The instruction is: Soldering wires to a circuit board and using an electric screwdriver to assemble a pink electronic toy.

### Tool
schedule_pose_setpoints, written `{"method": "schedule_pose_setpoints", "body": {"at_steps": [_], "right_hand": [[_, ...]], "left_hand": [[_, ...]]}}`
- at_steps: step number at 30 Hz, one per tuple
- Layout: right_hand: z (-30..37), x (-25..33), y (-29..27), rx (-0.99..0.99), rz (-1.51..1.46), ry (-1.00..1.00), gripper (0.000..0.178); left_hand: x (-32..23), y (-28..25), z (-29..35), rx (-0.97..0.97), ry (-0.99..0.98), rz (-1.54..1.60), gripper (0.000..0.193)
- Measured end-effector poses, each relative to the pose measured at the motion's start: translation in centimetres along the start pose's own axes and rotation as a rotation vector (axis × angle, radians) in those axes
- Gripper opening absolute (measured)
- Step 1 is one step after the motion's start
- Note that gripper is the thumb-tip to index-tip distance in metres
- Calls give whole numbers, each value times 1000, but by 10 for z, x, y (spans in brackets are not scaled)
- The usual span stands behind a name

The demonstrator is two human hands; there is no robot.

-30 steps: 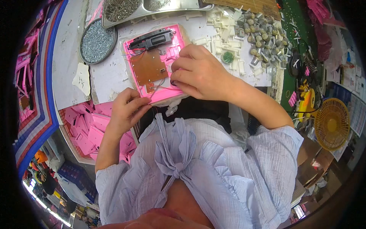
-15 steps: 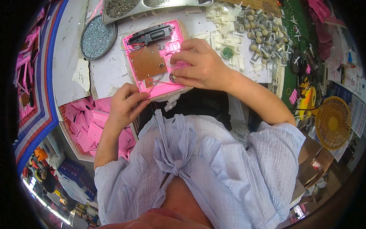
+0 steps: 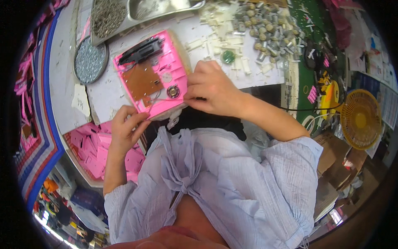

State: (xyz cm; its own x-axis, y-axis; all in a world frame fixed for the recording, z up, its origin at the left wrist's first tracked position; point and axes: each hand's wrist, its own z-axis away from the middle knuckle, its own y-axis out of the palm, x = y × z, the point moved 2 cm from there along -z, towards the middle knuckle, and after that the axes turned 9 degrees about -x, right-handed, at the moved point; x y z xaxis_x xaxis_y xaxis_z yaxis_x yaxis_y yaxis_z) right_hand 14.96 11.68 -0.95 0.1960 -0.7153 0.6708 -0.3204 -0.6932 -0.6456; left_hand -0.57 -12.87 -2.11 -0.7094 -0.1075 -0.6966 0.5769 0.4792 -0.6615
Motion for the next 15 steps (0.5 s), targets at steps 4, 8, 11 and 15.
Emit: {"method": "schedule_pose_setpoints", "body": {"at_steps": [4, 8, 11, 15], "right_hand": [[0, -3, -8, 61, -21, 19, 16], [-25, -46, -61, -66, 18, 105, 19], [-42, -81, -87, 21, 604, -42, 20], [-49, -88, -93, 87, 673, -40, 18]], "left_hand": [[-6, -3, -3, 14, -15, -19, 24], [-10, -8, -6, 49, -21, -6, 29], [-20, -32, -36, 189, -93, 72, 30], [-7, -51, -120, 77, 40, -22, 22]]}}
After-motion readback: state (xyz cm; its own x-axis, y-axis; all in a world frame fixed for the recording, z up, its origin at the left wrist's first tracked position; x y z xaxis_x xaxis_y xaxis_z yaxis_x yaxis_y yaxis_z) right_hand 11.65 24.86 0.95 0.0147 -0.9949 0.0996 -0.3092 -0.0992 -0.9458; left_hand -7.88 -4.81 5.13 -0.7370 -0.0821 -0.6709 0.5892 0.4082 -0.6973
